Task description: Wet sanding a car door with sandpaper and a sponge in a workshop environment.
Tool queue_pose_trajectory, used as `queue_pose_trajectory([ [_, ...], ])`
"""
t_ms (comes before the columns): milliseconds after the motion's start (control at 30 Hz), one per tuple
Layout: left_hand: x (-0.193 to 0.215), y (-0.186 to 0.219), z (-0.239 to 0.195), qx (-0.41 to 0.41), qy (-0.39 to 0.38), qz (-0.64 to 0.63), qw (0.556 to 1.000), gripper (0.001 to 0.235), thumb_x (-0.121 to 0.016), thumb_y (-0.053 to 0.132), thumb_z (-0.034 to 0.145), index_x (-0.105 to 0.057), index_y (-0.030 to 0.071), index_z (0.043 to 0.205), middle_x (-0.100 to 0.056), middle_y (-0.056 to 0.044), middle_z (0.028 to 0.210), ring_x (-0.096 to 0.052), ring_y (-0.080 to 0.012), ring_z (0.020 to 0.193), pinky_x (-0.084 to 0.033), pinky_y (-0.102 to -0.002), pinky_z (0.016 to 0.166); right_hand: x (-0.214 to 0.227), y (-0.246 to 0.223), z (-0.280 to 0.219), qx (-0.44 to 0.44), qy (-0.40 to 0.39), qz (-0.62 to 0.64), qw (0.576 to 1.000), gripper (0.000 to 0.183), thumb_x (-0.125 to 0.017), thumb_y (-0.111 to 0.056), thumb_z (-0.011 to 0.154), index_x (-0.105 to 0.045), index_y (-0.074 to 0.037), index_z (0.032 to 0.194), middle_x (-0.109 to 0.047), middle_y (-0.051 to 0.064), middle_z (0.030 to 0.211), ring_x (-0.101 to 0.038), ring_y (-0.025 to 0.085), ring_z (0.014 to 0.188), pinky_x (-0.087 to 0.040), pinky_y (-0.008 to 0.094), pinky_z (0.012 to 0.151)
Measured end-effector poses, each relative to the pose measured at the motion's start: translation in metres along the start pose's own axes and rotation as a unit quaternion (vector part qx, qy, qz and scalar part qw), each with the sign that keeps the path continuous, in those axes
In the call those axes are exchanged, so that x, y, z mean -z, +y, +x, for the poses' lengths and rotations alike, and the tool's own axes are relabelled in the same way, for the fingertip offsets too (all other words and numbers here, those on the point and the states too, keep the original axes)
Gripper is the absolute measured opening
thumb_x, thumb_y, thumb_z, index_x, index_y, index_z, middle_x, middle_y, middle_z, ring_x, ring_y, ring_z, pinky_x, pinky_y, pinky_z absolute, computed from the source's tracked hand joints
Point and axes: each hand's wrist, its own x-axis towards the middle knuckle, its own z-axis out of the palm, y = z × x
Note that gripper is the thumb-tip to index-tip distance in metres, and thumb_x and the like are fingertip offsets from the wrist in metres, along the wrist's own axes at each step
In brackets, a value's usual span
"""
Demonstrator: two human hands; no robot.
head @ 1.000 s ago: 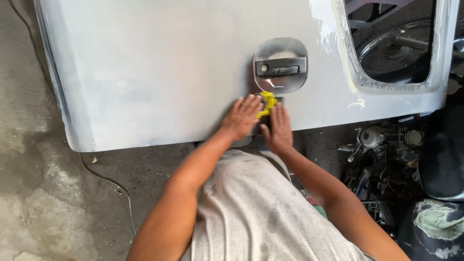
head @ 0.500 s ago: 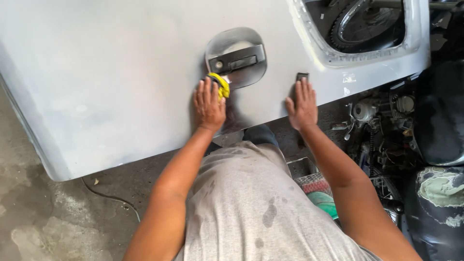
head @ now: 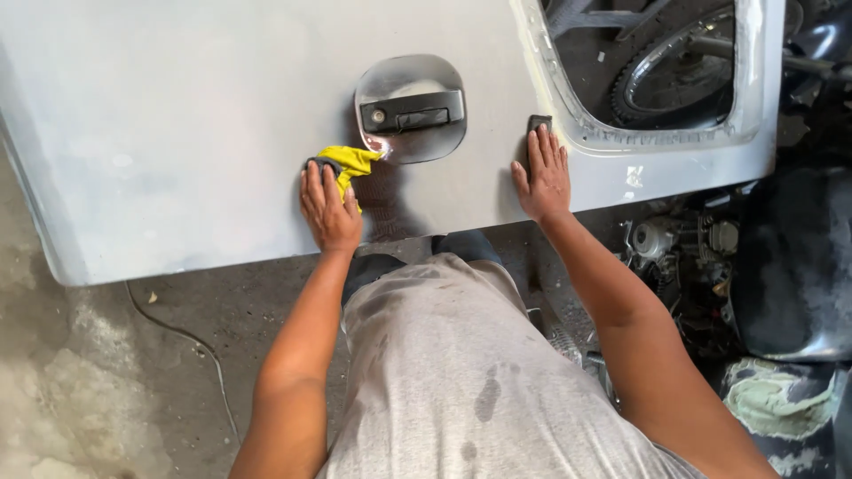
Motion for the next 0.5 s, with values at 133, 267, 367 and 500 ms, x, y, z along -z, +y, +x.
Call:
queue_pose_trajectory([
  [133,-0.001,0.006,-0.005,0.022,0.025,0.007,0.999,0.056,-0.06,0.027,0.103,-0.047,0.001,0.151,-0.033,-0.02,0.165,-0.03,-0.0422,0.153,-0.024,-0.056,0.124,-0.014,-0.075,-0.002,0.06,0.015,0.069,0.996,0.074,-0.053,-0.042,0.103,-0.028,-0.002,0.161,-0.023,0.023,0.169,-0.02,0.041,0.157,-0.013,0.049,0.129],
  [267,0.018,-0.002,-0.011,-0.015,-0.019,0.002,1.0,0.058,-0.061,0.025,0.1,-0.047,0.0,0.151,-0.034,-0.021,0.164,-0.031,-0.0425,0.151,-0.025,-0.055,0.124,-0.014,-0.154,-0.019,0.292,-0.117,0.073,0.946,0.072,-0.055,-0.043,0.103,-0.032,-0.001,0.157,-0.024,0.02,0.167,-0.02,0.038,0.156,-0.016,0.05,0.127],
  [367,0.032,-0.026,-0.019,-0.028,-0.04,0.002,0.999,0.059,-0.062,0.025,0.098,-0.048,0.001,0.149,-0.035,-0.021,0.162,-0.031,-0.0419,0.151,-0.026,-0.054,0.123,-0.006,-0.162,-0.013,0.365,-0.195,0.043,0.909,0.069,-0.055,-0.042,0.1,-0.036,-0.007,0.157,-0.028,0.013,0.167,-0.022,0.033,0.156,-0.017,0.049,0.126],
  [500,0.054,-0.079,-0.027,0.003,-0.007,0.021,1.0,0.058,-0.062,0.021,0.099,-0.047,0.0,0.151,-0.035,-0.021,0.163,-0.031,-0.0414,0.152,-0.026,-0.054,0.125,-0.022,-0.171,-0.015,0.342,-0.157,0.013,0.927,0.068,-0.052,-0.041,0.103,-0.035,-0.006,0.158,-0.025,0.013,0.169,-0.021,0.032,0.157,-0.017,0.049,0.127],
])
